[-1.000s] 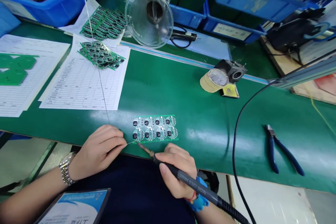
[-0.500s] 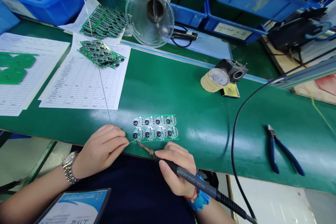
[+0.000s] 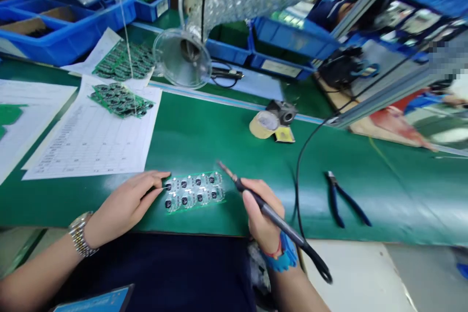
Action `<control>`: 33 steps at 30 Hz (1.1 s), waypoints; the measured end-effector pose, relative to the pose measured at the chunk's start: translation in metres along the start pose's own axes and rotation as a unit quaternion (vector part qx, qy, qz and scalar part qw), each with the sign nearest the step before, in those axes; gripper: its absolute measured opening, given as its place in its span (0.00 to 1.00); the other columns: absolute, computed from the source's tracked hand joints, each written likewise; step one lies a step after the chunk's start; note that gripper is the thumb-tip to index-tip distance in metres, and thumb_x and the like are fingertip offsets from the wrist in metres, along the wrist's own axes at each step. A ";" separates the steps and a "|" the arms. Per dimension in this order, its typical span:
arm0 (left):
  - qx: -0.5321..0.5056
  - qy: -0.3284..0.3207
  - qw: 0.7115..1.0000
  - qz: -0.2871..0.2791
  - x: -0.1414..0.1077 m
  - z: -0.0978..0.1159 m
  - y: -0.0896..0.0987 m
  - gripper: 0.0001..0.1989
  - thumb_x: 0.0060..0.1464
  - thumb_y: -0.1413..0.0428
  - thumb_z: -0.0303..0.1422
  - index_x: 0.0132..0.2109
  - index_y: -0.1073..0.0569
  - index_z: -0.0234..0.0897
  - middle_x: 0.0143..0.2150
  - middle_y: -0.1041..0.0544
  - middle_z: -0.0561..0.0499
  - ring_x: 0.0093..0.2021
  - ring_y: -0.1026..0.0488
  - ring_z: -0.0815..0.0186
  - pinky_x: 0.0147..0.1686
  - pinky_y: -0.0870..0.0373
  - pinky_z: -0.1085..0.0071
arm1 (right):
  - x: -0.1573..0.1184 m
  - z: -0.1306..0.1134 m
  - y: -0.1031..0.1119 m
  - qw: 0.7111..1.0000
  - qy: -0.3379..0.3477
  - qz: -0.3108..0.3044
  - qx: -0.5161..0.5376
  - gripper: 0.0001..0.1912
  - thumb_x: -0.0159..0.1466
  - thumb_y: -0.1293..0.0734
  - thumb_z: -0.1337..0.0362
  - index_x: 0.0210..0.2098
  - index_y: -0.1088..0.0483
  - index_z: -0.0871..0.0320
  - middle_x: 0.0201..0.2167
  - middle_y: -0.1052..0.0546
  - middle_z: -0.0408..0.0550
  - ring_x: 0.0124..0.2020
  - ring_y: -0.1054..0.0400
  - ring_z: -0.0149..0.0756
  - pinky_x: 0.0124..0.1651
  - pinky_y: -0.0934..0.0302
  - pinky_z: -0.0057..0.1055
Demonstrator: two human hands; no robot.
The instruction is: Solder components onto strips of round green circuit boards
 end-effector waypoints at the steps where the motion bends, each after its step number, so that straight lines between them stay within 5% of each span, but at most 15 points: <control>1: 0.001 0.001 1.000 -0.002 0.002 -0.001 -0.001 0.07 0.58 0.56 0.29 0.33 0.36 0.37 0.46 0.27 0.46 0.47 0.32 0.62 0.45 0.33 0.59 | 0.015 0.006 0.008 1.000 -0.001 0.014 -0.018 0.09 0.60 0.38 0.63 0.39 0.29 0.55 0.33 0.26 0.49 0.32 0.31 0.38 0.35 0.35 0.36; 5: 0.002 -0.007 1.000 -0.001 0.005 0.001 -0.002 0.08 0.58 0.57 0.32 0.32 0.36 0.38 0.46 0.26 0.46 0.49 0.32 0.61 0.46 0.32 0.59 | 0.074 0.029 0.046 0.982 0.060 0.114 -0.141 0.12 0.60 0.38 0.61 0.41 0.30 0.59 0.38 0.27 0.52 0.39 0.32 0.41 0.45 0.38 0.39; 8: 0.000 -0.018 1.000 0.008 0.004 0.004 0.000 0.09 0.58 0.57 0.32 0.31 0.36 0.38 0.44 0.26 0.45 0.48 0.31 0.61 0.44 0.30 0.59 | 0.098 0.056 0.034 0.982 0.047 0.045 -0.175 0.14 0.60 0.37 0.60 0.42 0.31 0.61 0.35 0.26 0.52 0.37 0.31 0.40 0.43 0.37 0.37; 12: -0.002 -0.029 0.999 0.014 0.003 0.005 0.001 0.08 0.58 0.56 0.31 0.32 0.35 0.37 0.43 0.25 0.46 0.48 0.30 0.61 0.44 0.30 0.59 | 0.069 0.046 0.004 0.987 0.049 -0.049 -0.145 0.11 0.63 0.41 0.61 0.42 0.33 0.60 0.26 0.26 0.46 0.24 0.31 0.32 0.31 0.36 0.29; 16: 0.000 -0.028 1.000 0.013 0.001 0.006 0.002 0.07 0.57 0.55 0.30 0.32 0.35 0.37 0.43 0.24 0.46 0.48 0.30 0.61 0.43 0.30 0.59 | 0.002 -0.005 -0.042 0.954 0.140 -0.232 -0.126 0.18 0.58 0.34 0.62 0.47 0.38 0.57 0.44 0.29 0.54 0.43 0.33 0.41 0.45 0.36 0.38; 18: 0.002 -0.033 0.999 0.015 -0.002 0.008 0.004 0.07 0.57 0.54 0.30 0.32 0.35 0.37 0.41 0.24 0.46 0.47 0.30 0.61 0.42 0.29 0.60 | -0.018 -0.018 -0.051 0.941 0.157 -0.265 -0.140 0.19 0.59 0.35 0.65 0.49 0.41 0.57 0.47 0.31 0.56 0.45 0.35 0.43 0.45 0.37 0.42; 27: -0.014 -0.047 0.999 0.007 -0.028 0.039 -0.001 0.08 0.57 0.55 0.26 0.32 0.33 0.36 0.36 0.25 0.48 0.37 0.29 0.65 0.36 0.29 0.67 | 0.012 -0.008 -0.078 0.943 0.149 -0.243 -0.171 0.17 0.60 0.37 0.71 0.48 0.40 0.59 0.44 0.31 0.56 0.44 0.35 0.44 0.44 0.37 0.43; 33: 0.015 -0.124 0.991 0.045 -0.022 0.077 -0.002 0.07 0.56 0.54 0.24 0.33 0.32 0.35 0.29 0.28 0.49 0.32 0.33 0.65 0.33 0.35 0.67 | -0.003 -0.046 -0.059 0.983 0.081 -0.164 0.013 0.11 0.61 0.38 0.70 0.43 0.37 0.56 0.38 0.27 0.48 0.37 0.31 0.34 0.42 0.35 0.31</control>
Point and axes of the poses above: each hand's wrist, its own x-axis towards the middle knuckle, its own y-axis out of the back of the hand, z = x × y, the point moved 10 cm from there along x, towards the middle knuckle
